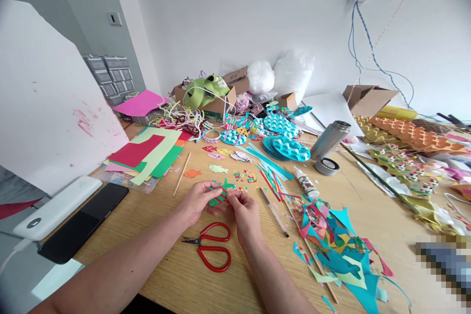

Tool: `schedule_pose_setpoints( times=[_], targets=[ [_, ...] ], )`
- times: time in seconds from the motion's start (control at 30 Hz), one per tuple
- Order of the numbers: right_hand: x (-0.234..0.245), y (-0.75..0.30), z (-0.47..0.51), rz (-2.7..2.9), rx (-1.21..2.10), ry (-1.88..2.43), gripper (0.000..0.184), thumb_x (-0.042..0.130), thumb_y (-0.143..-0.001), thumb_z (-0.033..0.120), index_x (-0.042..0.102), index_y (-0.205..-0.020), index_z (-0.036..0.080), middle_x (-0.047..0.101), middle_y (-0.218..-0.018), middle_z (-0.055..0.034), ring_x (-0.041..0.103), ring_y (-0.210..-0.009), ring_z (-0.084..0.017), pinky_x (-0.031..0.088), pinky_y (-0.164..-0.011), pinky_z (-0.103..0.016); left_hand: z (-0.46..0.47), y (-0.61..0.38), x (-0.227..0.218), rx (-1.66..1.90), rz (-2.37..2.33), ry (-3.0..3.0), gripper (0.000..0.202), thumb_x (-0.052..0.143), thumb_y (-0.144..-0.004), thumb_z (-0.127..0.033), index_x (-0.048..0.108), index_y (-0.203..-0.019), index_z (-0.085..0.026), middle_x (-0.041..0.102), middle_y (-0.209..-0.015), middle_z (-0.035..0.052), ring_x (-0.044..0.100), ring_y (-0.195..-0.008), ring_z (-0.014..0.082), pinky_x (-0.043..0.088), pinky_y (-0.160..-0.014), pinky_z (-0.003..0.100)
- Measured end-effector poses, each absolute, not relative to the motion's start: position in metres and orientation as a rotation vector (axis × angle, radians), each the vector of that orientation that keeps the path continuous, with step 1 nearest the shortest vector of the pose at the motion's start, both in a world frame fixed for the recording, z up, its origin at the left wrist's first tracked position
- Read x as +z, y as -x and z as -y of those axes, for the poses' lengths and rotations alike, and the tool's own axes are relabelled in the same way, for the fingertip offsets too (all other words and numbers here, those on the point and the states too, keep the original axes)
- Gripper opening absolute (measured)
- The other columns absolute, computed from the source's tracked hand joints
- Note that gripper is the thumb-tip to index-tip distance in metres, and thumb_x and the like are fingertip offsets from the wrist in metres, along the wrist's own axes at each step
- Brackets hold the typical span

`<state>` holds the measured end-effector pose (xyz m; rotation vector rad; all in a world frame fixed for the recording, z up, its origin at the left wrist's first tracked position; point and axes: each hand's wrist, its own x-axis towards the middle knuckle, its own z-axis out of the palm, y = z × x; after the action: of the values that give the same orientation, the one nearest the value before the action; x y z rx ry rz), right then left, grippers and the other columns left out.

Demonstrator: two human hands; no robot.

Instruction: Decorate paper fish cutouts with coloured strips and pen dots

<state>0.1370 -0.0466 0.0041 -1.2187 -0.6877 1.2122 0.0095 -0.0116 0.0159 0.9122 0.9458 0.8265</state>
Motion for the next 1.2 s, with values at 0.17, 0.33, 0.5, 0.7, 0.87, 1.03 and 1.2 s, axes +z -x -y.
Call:
schedule_pose_setpoints(
  times=[0.17,0.33,0.5,0.7,0.87,1.03,1.2],
  targets=[
    [0.0039,-0.1370,0.0459,0.698,1.213,1.216,0.029,0.083,-0.051,0.042,0.067,-0.059,0.019,0.062,-0.060,0.0000,0.051,-0.056,-0.014,0.038,-0.055,-0.026,0.0114,-0.0094,0.0172,0.820,-0.935,-0.915,0.027,0.070,-0.071,-0.031,0.057,-0.086,-0.013,0.072,-0.081,0.0089,0.066,-0.050,0.0160,0.045,-0.035,0.018],
    [0.0048,-0.1380,0.0460,0.707,1.227,1.228,0.030,0.082,-0.053,0.044,0.066,-0.059,0.019,0.063,-0.061,-0.0007,0.052,-0.057,-0.015,0.038,-0.057,-0.028,0.0103,-0.0090,0.0182,0.828,-0.937,-0.900,0.031,0.072,-0.069,-0.033,0.056,-0.087,-0.013,0.072,-0.080,0.0085,0.066,-0.050,0.0167,0.044,-0.035,0.019],
    [0.0061,-0.1389,0.0466,0.740,1.237,1.243,0.033,0.077,-0.060,0.050,0.068,-0.063,0.019,0.062,-0.062,-0.0003,0.052,-0.060,-0.016,0.038,-0.059,-0.028,0.0110,-0.0084,0.0173,0.821,-0.921,-0.919,0.035,0.074,-0.066,-0.037,0.057,-0.086,-0.013,0.071,-0.079,0.0081,0.067,-0.050,0.0173,0.045,-0.036,0.019],
    [0.0045,-0.1383,0.0451,0.820,1.120,1.298,0.036,0.081,-0.053,0.049,0.068,-0.064,0.018,0.063,-0.062,-0.0001,0.051,-0.059,-0.015,0.037,-0.058,-0.027,0.0111,-0.0083,0.0158,0.827,-0.913,-0.938,0.033,0.074,-0.065,-0.037,0.058,-0.083,-0.014,0.071,-0.087,0.0079,0.067,-0.051,0.0168,0.045,-0.036,0.020],
    [0.0043,-0.1385,0.0443,0.858,1.074,1.300,0.038,0.080,-0.054,0.052,0.068,-0.064,0.018,0.064,-0.063,-0.0012,0.053,-0.061,-0.015,0.038,-0.060,-0.028,0.0107,-0.0077,0.0171,0.794,-0.905,-0.937,0.033,0.075,-0.065,-0.037,0.060,-0.082,-0.014,0.071,-0.084,0.0074,0.067,-0.052,0.0171,0.046,-0.038,0.020],
    [0.0058,-0.1378,0.0459,0.863,1.080,1.293,0.038,0.080,-0.054,0.052,0.068,-0.064,0.017,0.065,-0.064,-0.0018,0.053,-0.061,-0.016,0.039,-0.061,-0.029,0.0091,-0.0070,0.0163,0.796,-0.930,-0.976,0.031,0.071,-0.067,-0.040,0.061,-0.082,-0.014,0.068,-0.074,0.0038,0.065,-0.051,0.0161,0.044,-0.036,0.020],
    [0.0060,-0.1373,0.0461,0.894,1.092,1.304,0.037,0.080,-0.055,0.051,0.068,-0.063,0.018,0.063,-0.061,-0.0010,0.050,-0.059,-0.015,0.036,-0.058,-0.028,0.0071,-0.0063,0.0138,0.863,-1.094,-1.131,0.025,0.069,-0.068,-0.037,0.065,-0.075,-0.013,0.062,-0.065,0.0008,0.051,-0.045,0.0088,0.029,-0.030,0.017]
  ],
)
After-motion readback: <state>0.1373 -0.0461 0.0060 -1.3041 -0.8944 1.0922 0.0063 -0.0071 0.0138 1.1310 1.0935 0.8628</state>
